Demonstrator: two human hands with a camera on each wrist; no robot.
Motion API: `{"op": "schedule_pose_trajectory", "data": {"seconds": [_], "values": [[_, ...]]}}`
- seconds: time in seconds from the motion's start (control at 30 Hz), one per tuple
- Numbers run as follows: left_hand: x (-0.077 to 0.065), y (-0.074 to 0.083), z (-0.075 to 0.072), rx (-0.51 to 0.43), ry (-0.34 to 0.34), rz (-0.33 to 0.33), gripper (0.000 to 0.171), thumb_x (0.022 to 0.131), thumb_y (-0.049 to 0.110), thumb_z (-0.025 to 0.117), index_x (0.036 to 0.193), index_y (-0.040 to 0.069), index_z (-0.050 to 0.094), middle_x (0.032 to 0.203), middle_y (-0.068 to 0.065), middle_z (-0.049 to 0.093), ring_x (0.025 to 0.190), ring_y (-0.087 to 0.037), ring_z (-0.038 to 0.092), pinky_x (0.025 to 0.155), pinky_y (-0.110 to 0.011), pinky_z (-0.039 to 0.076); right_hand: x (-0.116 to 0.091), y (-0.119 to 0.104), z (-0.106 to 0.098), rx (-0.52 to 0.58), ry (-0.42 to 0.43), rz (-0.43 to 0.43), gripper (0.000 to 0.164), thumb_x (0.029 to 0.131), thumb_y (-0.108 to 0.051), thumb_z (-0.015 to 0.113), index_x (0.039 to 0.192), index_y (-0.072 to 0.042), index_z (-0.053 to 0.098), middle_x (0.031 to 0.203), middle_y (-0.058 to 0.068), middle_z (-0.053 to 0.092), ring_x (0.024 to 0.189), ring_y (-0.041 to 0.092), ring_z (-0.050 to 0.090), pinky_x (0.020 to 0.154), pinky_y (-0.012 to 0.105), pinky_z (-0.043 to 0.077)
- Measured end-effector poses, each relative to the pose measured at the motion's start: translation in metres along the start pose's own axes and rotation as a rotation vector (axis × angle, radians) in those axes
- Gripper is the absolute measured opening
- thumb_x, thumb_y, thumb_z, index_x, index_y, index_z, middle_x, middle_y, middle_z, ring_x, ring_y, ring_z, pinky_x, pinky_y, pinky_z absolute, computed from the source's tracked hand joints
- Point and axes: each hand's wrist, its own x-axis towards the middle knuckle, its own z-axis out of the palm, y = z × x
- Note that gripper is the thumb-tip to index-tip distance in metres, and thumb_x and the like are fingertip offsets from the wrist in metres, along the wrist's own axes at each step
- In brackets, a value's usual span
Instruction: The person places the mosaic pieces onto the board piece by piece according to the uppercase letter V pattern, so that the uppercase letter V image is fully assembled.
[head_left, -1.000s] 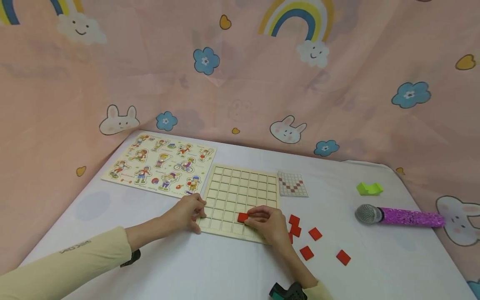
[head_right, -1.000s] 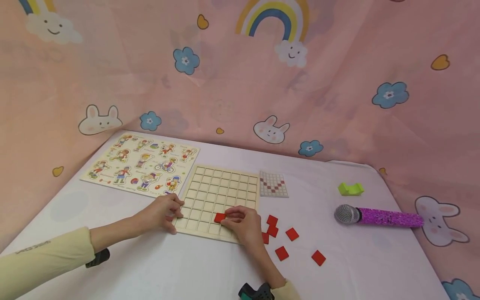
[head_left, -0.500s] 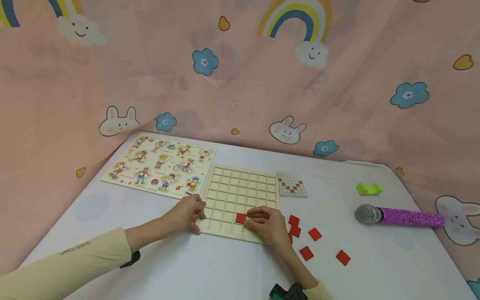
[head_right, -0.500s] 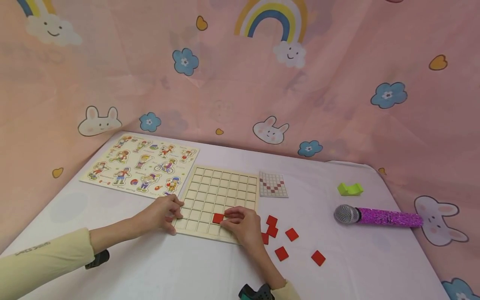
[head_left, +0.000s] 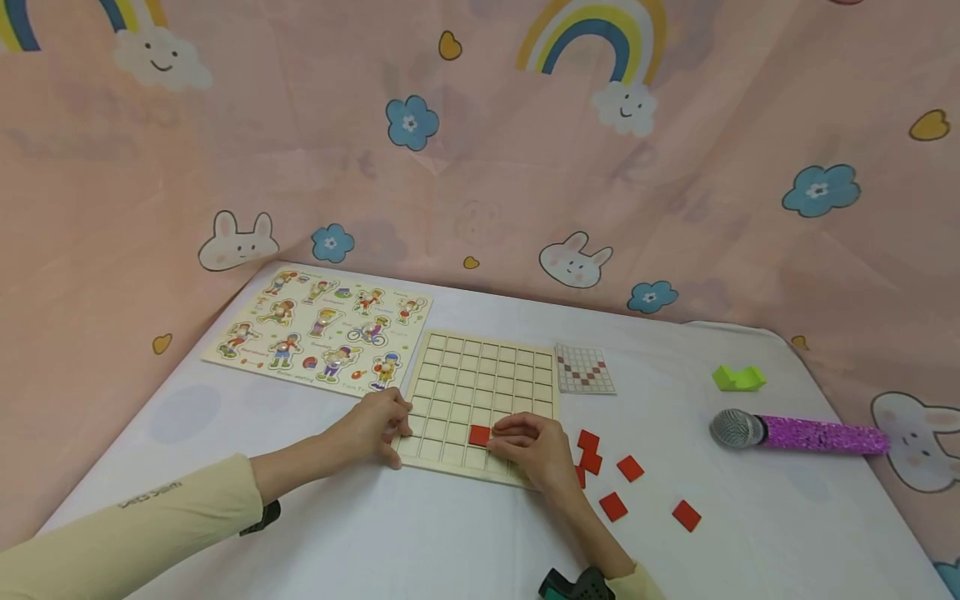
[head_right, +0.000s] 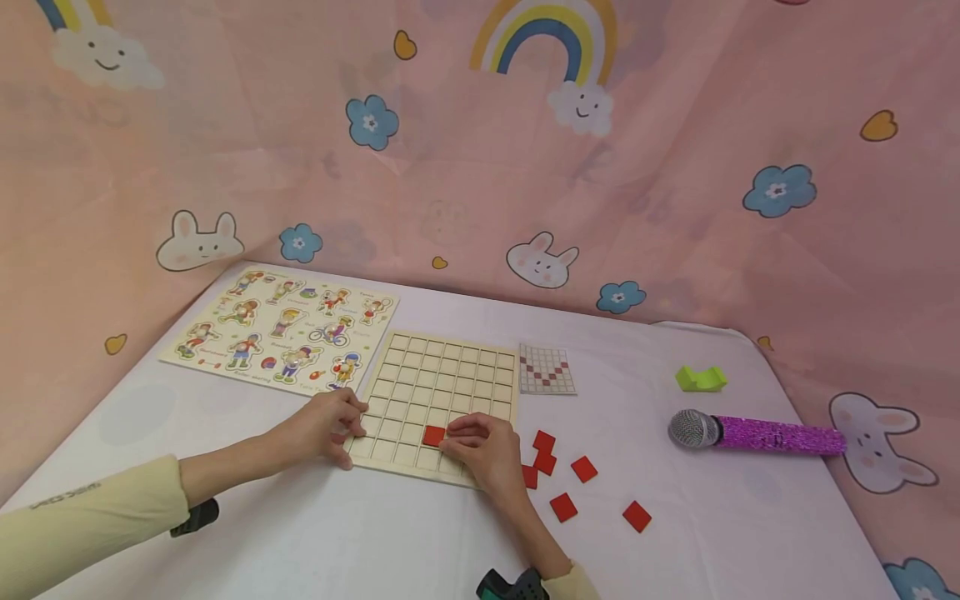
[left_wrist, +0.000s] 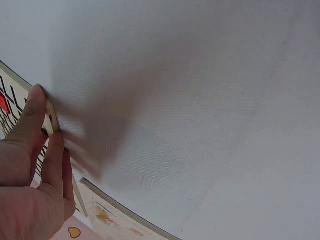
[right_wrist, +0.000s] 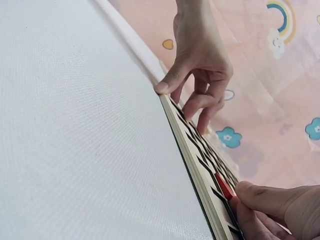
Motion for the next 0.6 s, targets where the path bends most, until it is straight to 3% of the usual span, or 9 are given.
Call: {"op": "schedule_pose_trajectory", "data": {"seconds": [0.6], "values": [[-0.0006, 0.0007, -0.0009, -0.003, 0.006, 0.009, 0.031, 0.053, 0.0, 0.089, 0.071, 0.002, 0.064, 0.096, -0.012, 0.058, 0.106, -0.04, 0.057, 0.059, -0.02, 0.042, -0.0008, -0.0032, -0.0039, 0.054, -0.046, 0.004, 0.022, 0.076, -0.003, 0.078, 0.096, -0.001, 0.069, 0.088, 0.009, 0.071, 0.078, 0.019, 0.07, 0.074, 0.02, 0.052]]}}
